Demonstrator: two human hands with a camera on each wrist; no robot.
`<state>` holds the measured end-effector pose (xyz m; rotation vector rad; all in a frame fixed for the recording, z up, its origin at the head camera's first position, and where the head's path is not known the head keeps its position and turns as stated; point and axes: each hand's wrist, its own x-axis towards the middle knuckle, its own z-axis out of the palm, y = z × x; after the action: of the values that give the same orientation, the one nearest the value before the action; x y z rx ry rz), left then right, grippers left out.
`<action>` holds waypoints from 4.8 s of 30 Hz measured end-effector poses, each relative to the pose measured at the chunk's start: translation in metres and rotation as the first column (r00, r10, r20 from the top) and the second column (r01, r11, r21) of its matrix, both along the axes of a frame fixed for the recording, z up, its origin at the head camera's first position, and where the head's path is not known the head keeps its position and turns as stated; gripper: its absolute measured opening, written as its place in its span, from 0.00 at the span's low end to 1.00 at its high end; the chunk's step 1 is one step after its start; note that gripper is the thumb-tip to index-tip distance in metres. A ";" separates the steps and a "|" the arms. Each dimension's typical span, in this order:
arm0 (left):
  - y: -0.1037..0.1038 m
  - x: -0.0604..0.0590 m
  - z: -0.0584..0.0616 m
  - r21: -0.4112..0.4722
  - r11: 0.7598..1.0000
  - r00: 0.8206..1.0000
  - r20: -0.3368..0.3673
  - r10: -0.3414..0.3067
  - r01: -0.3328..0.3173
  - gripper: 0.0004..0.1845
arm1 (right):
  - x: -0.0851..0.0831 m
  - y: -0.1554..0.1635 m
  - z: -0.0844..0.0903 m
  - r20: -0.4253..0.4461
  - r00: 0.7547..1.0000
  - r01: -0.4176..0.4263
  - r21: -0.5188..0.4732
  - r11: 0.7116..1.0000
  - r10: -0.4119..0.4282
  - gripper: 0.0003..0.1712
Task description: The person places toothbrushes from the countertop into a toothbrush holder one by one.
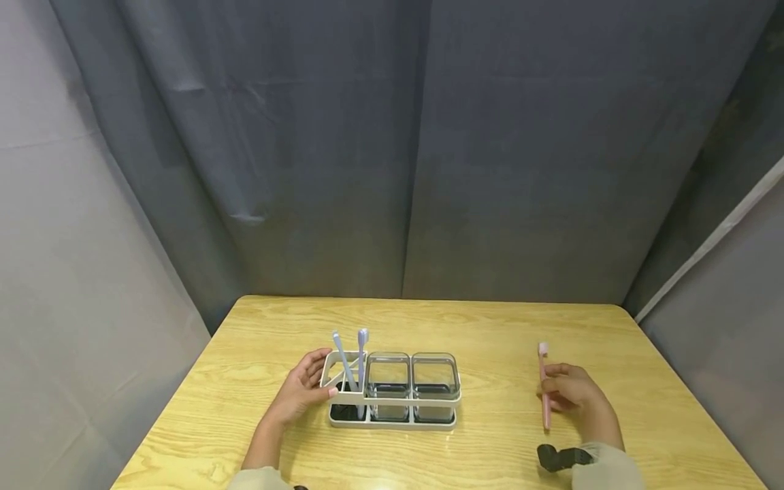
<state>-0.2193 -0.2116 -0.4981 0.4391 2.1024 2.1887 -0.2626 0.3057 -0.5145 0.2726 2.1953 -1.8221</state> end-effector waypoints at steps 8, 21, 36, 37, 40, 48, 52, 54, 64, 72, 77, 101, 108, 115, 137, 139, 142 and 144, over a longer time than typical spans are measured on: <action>0.001 0.001 0.000 0.000 1.000 1.000 -0.001 0.005 -0.005 0.39 | 0.005 -0.013 0.010 -0.050 0.998 -0.027 -0.023 0.999 0.026 0.36; 0.000 0.000 0.000 0.001 1.000 1.000 -0.002 0.007 -0.007 0.39 | 0.007 -0.025 0.039 -0.171 0.984 -0.065 -0.075 0.995 0.051 0.37; 0.001 0.000 -0.002 0.000 1.000 1.000 -0.014 0.012 -0.012 0.40 | 0.017 -0.061 0.067 -0.225 0.968 -0.137 -0.106 0.985 0.111 0.38; 0.001 0.000 -0.002 0.003 1.000 1.000 -0.013 0.011 -0.011 0.40 | 0.018 -0.063 0.067 -0.225 0.968 -0.137 -0.108 0.985 0.110 0.38; 0.002 0.000 -0.002 0.009 1.000 1.000 -0.011 0.007 -0.007 0.40 | 0.020 -0.067 0.068 -0.235 0.965 -0.141 -0.107 0.984 0.113 0.37; 0.001 0.000 -0.002 0.005 1.000 1.000 0.000 0.015 -0.015 0.40 | 0.023 -0.084 0.073 -0.280 0.955 -0.139 -0.113 0.984 0.102 0.35; 0.001 0.000 -0.003 -0.001 1.000 1.000 0.001 0.016 -0.016 0.39 | 0.025 -0.095 0.076 -0.311 0.947 -0.120 -0.122 0.985 0.077 0.32; 0.001 0.000 -0.003 -0.004 1.000 1.000 0.001 0.016 -0.016 0.39 | 0.025 -0.100 0.077 -0.322 0.945 -0.113 -0.129 0.985 0.066 0.31; 0.001 0.000 -0.003 0.001 1.000 1.000 -0.003 0.011 -0.011 0.39 | 0.030 -0.124 0.089 -0.382 0.924 -0.073 -0.183 0.980 -0.002 0.23; 0.001 -0.001 -0.001 -0.016 0.999 0.999 -0.016 0.029 -0.029 0.38 | 0.033 -0.141 0.099 -0.466 0.884 -0.120 -0.196 0.973 0.015 0.17; 0.002 -0.001 -0.001 -0.014 1.000 1.000 0.000 0.026 -0.026 0.39 | 0.035 -0.151 0.103 -0.485 0.874 -0.149 -0.193 0.970 0.038 0.16; -0.006 -0.005 0.001 0.004 1.000 1.000 -0.011 0.017 -0.017 0.40 | 0.047 -0.205 0.122 -0.638 0.769 -0.307 -0.321 0.896 0.035 0.12; -0.005 -0.005 0.000 0.016 1.000 1.000 -0.015 0.017 -0.017 0.39 | 0.051 -0.222 0.121 -0.660 0.749 -0.266 -0.366 0.892 -0.047 0.11; -0.003 -0.006 -0.001 0.024 0.999 1.000 -0.006 0.024 -0.024 0.40 | 0.054 -0.239 0.118 -0.707 0.675 -0.258 -0.494 0.831 -0.211 0.13; -0.004 -0.005 -0.001 0.007 1.000 1.000 -0.015 0.025 -0.025 0.39 | 0.062 -0.277 0.104 -0.714 0.617 -0.295 -0.599 0.744 -0.331 0.13; -0.004 -0.005 -0.001 0.009 1.000 1.000 -0.016 0.024 -0.024 0.39 | 0.061 -0.280 0.101 -0.717 0.609 -0.301 -0.605 0.738 -0.340 0.14; -0.004 -0.004 0.000 0.012 1.000 1.000 -0.016 0.021 -0.021 0.40 | 0.059 -0.284 0.097 -0.721 0.609 -0.293 -0.591 0.752 -0.329 0.14; -0.003 -0.004 0.000 0.015 1.000 1.000 -0.016 0.020 -0.020 0.40 | 0.058 -0.286 0.094 -0.721 0.623 -0.282 -0.568 0.773 -0.303 0.14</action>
<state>-0.2233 -0.2147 -0.4979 0.4402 2.1095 2.2205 -0.2048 0.0201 -0.4209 -0.8451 1.7216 -2.9487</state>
